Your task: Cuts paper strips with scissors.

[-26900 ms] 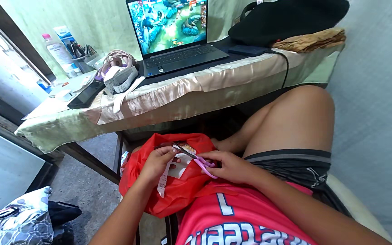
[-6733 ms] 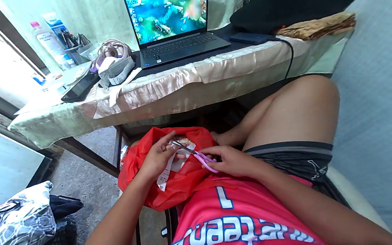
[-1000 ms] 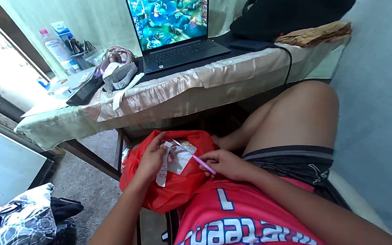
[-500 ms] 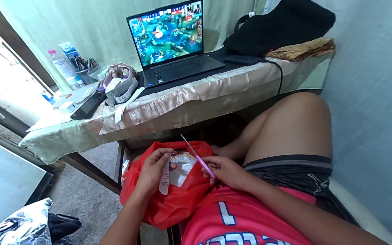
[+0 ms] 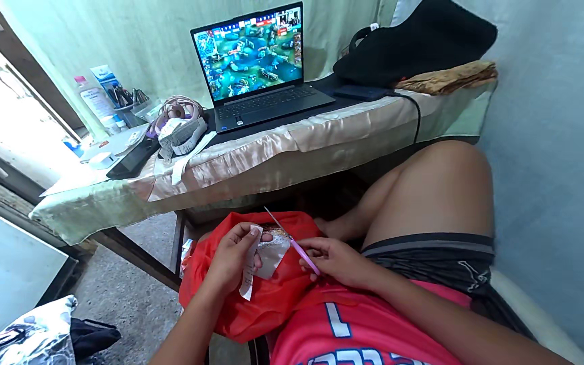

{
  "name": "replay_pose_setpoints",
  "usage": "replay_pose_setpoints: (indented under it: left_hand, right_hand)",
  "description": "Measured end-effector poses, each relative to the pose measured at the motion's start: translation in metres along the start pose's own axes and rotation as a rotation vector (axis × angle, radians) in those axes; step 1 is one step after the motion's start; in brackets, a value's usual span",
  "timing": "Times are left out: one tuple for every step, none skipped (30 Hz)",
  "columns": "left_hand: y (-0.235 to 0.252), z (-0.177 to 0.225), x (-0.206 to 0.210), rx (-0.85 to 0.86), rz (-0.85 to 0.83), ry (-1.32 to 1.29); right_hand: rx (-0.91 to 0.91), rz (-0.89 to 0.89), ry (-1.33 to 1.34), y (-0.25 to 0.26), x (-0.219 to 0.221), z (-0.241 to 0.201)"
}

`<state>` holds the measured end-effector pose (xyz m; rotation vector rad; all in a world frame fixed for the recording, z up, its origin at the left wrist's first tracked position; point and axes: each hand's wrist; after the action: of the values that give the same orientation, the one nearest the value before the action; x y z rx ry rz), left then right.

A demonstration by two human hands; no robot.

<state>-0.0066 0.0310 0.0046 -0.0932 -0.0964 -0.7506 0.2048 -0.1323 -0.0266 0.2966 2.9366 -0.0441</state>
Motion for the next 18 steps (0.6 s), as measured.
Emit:
replay_pose_setpoints:
  left_hand:
    - [0.0001,-0.0008,0.0002,0.004,-0.002,0.004]
    - [0.0007,-0.002,-0.0001,0.012,-0.005,0.007]
    - [0.0013,-0.0032,-0.0004,0.021,-0.006,0.01]
    - [0.0018,-0.004,-0.0008,0.025,-0.003,0.011]
    - [0.0023,-0.0046,-0.0012,0.03,0.0,0.015]
    - [0.0027,-0.0051,-0.0016,0.033,0.005,0.022]
    - [0.0031,-0.0051,-0.0019,0.034,0.006,0.03]
    - [0.0031,-0.0049,-0.0021,0.034,0.008,0.036]
    - [0.0029,-0.0047,-0.0021,0.03,0.012,0.04]
    - [0.0027,-0.0045,-0.002,0.027,0.016,0.043]
    - [0.0027,-0.0043,-0.002,0.026,0.017,0.044]
    - [0.0026,-0.004,-0.0018,0.022,0.019,0.046]
    - [0.0023,-0.0036,-0.0015,0.016,0.021,0.047]
    - [0.002,-0.0033,-0.0015,0.011,0.022,0.049]
    - [0.0019,-0.0031,-0.0014,0.01,0.023,0.052]
    - [0.0019,-0.0033,-0.0015,0.018,0.018,0.05]
    - [0.0021,-0.0036,-0.0017,0.025,0.006,0.044]
    - [0.0021,-0.0035,-0.0017,0.029,-0.006,0.034]
  right_hand:
    - [-0.006,-0.002,0.0,0.0,0.0003,0.0009]
    - [-0.008,-0.002,0.003,0.0002,0.0005,0.0014]
    - [-0.008,-0.003,0.005,0.0004,0.0006,0.0017]
    - [-0.007,-0.003,0.005,0.0006,0.0006,0.002]
    - [-0.004,-0.003,0.004,0.0005,0.0007,0.0018]
    - [-0.002,-0.001,0.001,0.0004,0.0007,0.0013]
    - [-0.001,-0.002,-0.003,0.0004,0.0005,0.0007]
    - [-0.002,-0.002,-0.004,0.0004,0.0002,0.0002]
    - [0.0,-0.001,-0.003,0.0005,0.0001,0.0002]
    - [-0.001,-0.002,0.0,0.0009,0.0,0.0006]
    - [0.0,-0.003,0.003,0.001,-0.0001,0.0007]
    - [0.002,-0.004,0.003,0.0009,-0.0001,0.0004]
    - [0.003,-0.007,0.003,0.0009,-0.0002,0.0]
    - [0.003,-0.01,0.002,0.001,-0.0003,-0.0001]
    - [0.001,-0.01,0.001,0.0011,-0.0003,0.0]
    - [-0.002,-0.009,0.002,0.0013,-0.0002,0.0002]
    - [-0.006,-0.009,0.003,0.0014,-0.0003,0.0003]
    - [-0.009,-0.011,0.004,0.0014,-0.0004,0.0004]
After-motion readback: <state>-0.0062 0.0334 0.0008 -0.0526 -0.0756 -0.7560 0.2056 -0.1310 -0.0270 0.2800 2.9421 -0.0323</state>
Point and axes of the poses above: each hand's wrist, its own y-axis towards the middle knuckle, its own x-axis out of the palm, z = x × y, and after that the axes turned 7 degrees about z, right-handed
